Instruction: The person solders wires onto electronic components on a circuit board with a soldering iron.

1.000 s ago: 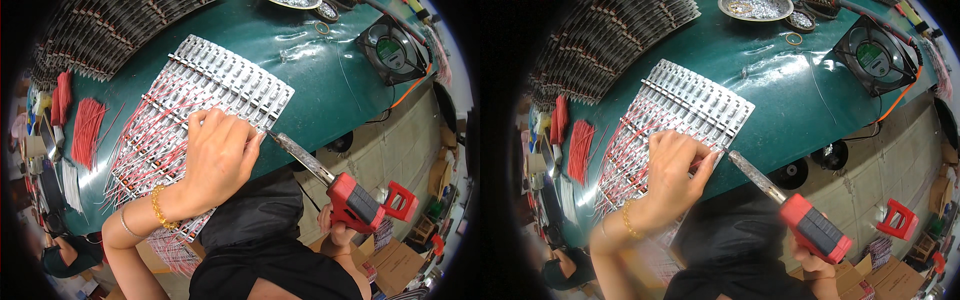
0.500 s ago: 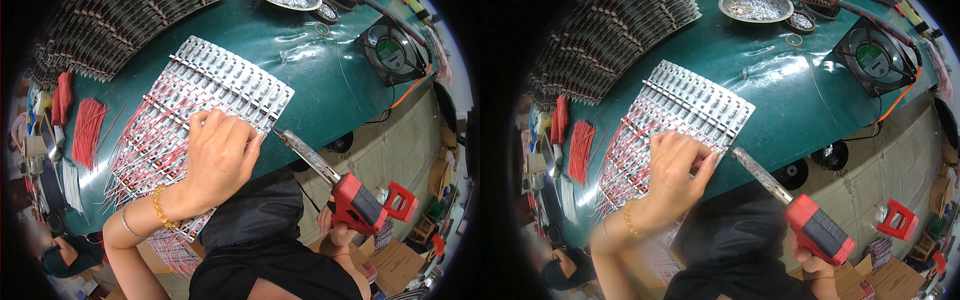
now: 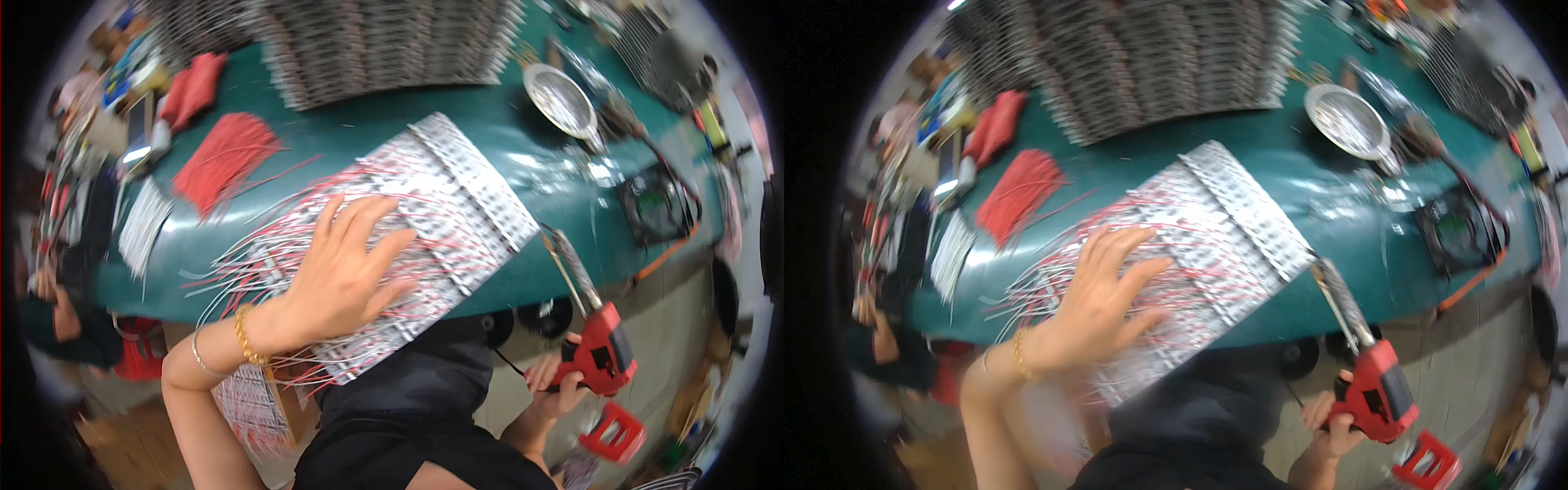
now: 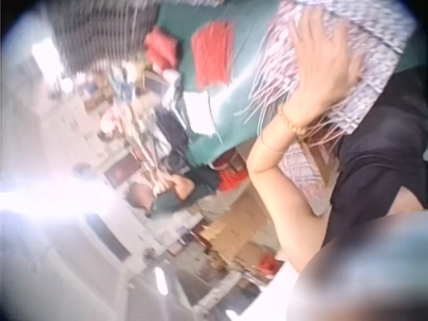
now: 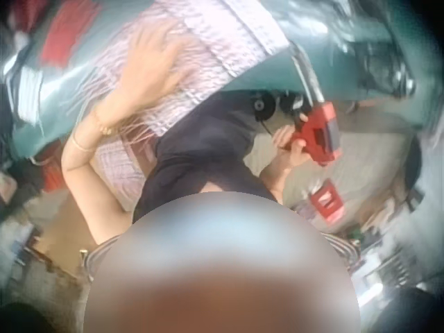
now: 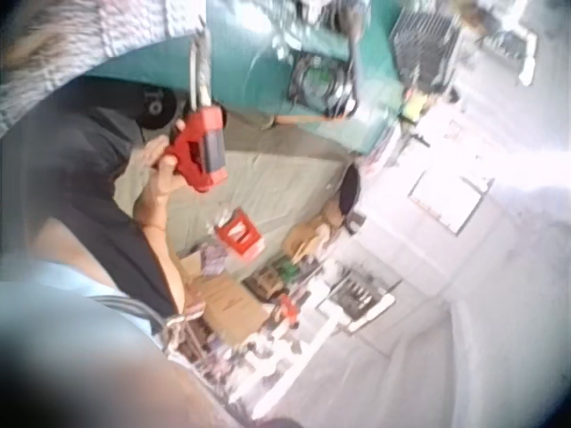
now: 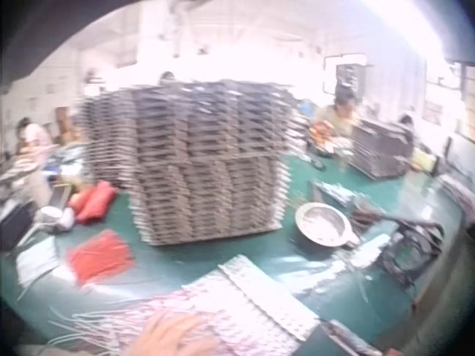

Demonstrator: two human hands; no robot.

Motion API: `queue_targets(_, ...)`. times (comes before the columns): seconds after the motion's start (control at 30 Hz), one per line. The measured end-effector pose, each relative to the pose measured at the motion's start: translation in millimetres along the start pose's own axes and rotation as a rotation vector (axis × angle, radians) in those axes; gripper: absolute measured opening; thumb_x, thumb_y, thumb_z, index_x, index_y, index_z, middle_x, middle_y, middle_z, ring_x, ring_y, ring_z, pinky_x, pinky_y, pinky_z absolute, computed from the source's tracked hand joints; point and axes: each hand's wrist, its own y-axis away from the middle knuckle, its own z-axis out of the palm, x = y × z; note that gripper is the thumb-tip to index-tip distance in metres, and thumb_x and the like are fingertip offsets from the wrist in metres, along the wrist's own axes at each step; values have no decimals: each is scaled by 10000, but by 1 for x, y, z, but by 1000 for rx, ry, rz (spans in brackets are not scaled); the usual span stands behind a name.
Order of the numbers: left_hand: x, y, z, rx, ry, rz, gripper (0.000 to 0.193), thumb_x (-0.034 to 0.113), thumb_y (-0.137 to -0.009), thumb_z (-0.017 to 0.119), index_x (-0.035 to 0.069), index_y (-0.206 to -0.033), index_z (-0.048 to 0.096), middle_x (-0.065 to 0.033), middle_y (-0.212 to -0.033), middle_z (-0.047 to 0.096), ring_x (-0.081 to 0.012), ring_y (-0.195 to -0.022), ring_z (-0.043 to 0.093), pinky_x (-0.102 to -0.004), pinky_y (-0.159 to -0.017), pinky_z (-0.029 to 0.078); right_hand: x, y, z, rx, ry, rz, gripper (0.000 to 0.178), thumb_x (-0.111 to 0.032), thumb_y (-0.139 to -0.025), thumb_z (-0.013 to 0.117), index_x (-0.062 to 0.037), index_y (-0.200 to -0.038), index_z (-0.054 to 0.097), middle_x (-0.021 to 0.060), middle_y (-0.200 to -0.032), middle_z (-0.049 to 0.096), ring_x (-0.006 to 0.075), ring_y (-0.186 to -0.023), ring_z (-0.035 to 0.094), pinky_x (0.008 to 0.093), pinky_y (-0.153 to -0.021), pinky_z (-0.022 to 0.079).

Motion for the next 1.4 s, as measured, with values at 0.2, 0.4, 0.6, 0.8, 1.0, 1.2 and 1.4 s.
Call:
queue_targets(0.2, -100, 26, -21, 186, -447, -197, 317, 108, -696, 665, 31, -984, 559, -115, -998, 517, -282, -960, 478, -396, -813, 369, -9, -22, 9, -79, 16, -103, 539, -361, -927, 472, 51, -1247, 337, 15, -481, 384, 110, -345, 381, 241, -365, 371)
queue_targets(0.4, -139, 31, -30, 28, -422, -151, 229, 114, -710, 627, 32, -919, 582, -103, -927, 536, -250, -916, 494, -365, -800, 366, -26, -39, 20, -107, 225, -164, 575, -287, -906, 530, 95, -1264, 293, 42, -492, 438, 115, -371, 405, 239, -412, 395)
queue_targets(0.6, -146, 2, -31, -162, -672, -8, 55, 115, -686, 597, 65, -701, 613, -67, -723, 594, -212, -770, 559, -342, -746, 370, -26, -50, 23, -202, 351, -323, 537, -272, -917, 510, 97, -1265, 335, 20, -480, 408, 96, -355, 365, 225, -379, 357)
queue_targets(0.8, -182, 28, -47, 151, -673, -109, 111, 121, -673, 595, 34, -739, 570, -90, -740, 559, -244, -792, 529, -368, -780, 377, -11, -43, 33, -167, 305, -253, 559, -292, -908, 521, 102, -1259, 336, 22, -479, 412, 96, -345, 357, 224, -373, 358)
queue_targets(1.0, -169, 26, -44, 111, -768, -228, 158, 125, -691, 623, 21, -803, 580, -110, -848, 556, -259, -886, 503, -366, -793, 376, -1, -47, 32, -96, 162, -119, 499, -269, -930, 478, 89, -1248, 340, 20, -472, 385, 96, -337, 353, 224, -359, 352)
queue_targets(1.2, -180, 25, -39, 71, -778, -209, 116, 108, -730, 619, 23, -809, 609, -98, -758, 574, -249, -813, 530, -365, -795, 375, 3, -56, 32, -73, 25, -82, 474, -286, -945, 441, 73, -1238, 344, 21, -479, 367, 104, -335, 357, 228, -351, 356)
queue_targets(1.4, -162, 20, -54, 318, -307, -418, 126, 133, -826, 578, 14, -793, 602, -145, -698, 608, -284, -699, 581, -388, -705, 408, 8, -74, 30, -48, -217, 35, 413, -292, -966, 401, 24, -1226, 343, -1, -489, 332, 85, -328, 291, 227, -337, 326)
